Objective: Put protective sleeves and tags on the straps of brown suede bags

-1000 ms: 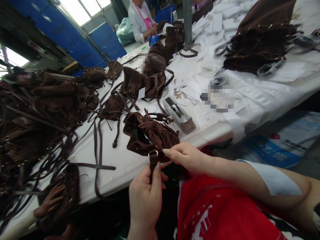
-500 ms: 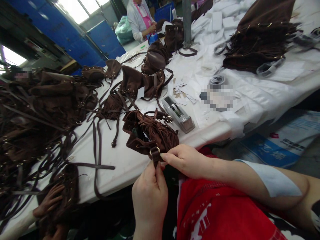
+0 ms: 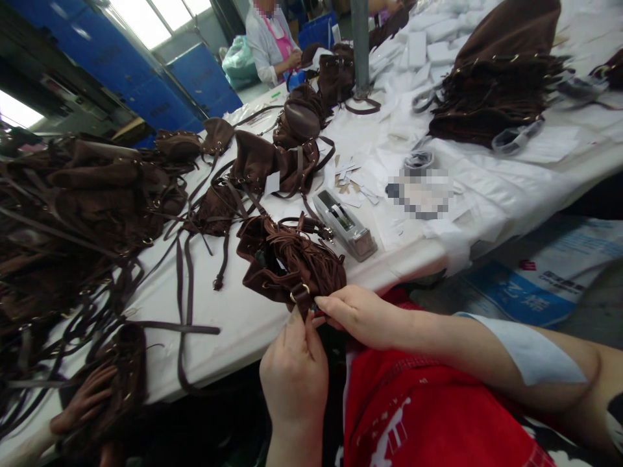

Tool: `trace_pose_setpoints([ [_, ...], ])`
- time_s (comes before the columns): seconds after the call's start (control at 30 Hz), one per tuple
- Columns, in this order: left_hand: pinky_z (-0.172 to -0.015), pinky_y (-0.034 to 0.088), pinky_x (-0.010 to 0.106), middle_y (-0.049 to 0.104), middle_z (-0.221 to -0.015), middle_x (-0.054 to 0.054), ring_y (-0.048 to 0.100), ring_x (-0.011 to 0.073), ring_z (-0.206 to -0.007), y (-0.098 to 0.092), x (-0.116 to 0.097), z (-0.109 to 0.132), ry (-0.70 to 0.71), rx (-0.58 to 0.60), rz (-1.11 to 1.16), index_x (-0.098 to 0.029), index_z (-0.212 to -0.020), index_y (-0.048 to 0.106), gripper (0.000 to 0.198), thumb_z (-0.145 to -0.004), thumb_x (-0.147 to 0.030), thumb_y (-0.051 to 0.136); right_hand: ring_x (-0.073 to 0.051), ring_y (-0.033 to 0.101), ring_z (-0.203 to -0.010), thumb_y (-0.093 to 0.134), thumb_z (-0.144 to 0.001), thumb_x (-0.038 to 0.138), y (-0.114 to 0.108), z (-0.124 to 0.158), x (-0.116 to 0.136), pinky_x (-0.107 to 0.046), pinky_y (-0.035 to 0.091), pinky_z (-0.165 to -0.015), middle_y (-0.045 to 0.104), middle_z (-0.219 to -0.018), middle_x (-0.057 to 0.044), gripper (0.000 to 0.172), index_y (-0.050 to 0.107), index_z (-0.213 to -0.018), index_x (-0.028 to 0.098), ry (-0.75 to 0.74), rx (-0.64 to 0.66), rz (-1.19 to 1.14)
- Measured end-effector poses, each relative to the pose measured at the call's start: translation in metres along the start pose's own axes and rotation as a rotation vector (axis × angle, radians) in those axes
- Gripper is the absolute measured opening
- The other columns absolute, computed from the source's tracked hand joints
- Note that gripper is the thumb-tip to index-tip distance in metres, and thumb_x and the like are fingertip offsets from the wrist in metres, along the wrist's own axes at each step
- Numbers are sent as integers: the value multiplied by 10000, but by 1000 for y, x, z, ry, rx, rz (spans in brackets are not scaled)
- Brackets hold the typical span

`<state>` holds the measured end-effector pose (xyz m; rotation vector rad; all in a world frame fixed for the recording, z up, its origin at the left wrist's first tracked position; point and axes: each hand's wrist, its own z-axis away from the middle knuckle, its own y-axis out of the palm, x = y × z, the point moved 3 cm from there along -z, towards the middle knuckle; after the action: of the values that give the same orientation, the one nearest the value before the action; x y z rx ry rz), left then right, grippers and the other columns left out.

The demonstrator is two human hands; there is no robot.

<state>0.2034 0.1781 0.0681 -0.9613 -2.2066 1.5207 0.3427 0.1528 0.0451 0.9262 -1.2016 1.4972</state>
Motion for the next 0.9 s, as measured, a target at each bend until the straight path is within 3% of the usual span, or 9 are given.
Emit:
trace_pose_setpoints([
  [0.2, -638, 452, 273, 740, -819, 104, 682, 207, -694, 1, 0, -1, -11, 27, 47, -154, -1026, 657, 242, -926, -232, 451, -106, 382, -543, 336, -947, 472, 2, -2, -5, -238, 274, -531, 427, -526, 15, 535, 553, -583, 145, -5, -1, -157],
  [0.4, -629, 457, 272, 736, -811, 92, 686, 205, -692, -1, -2, -4, -17, 24, 65, -153, -985, 650, 225, -927, -226, 446, -78, 302, -459, 379, -876, 647, 11, -3, -13, -230, 237, -453, 355, -480, 44, 585, 447, -553, 164, 60, 74, -439],
  [0.6, -563, 451, 301, 716, -772, 128, 682, 242, -660, 0, -9, -6, 41, 62, -30, -76, -1041, 616, 252, -911, -182, 428, -60, 147, -363, 321, -895, 517, 25, 2, -11, -197, 76, -341, 277, -468, 83, 433, 386, -618, 190, 356, 264, -880],
  [0.9, -567, 480, 296, 730, -867, 137, 693, 232, -682, 2, -10, -3, 101, 66, -92, -62, -1128, 577, 289, -917, -168, 410, -59, 122, -340, 275, -880, 431, 28, 4, -9, -165, 97, -296, 243, -402, 78, 403, 335, -555, 200, 411, 348, -967],
])
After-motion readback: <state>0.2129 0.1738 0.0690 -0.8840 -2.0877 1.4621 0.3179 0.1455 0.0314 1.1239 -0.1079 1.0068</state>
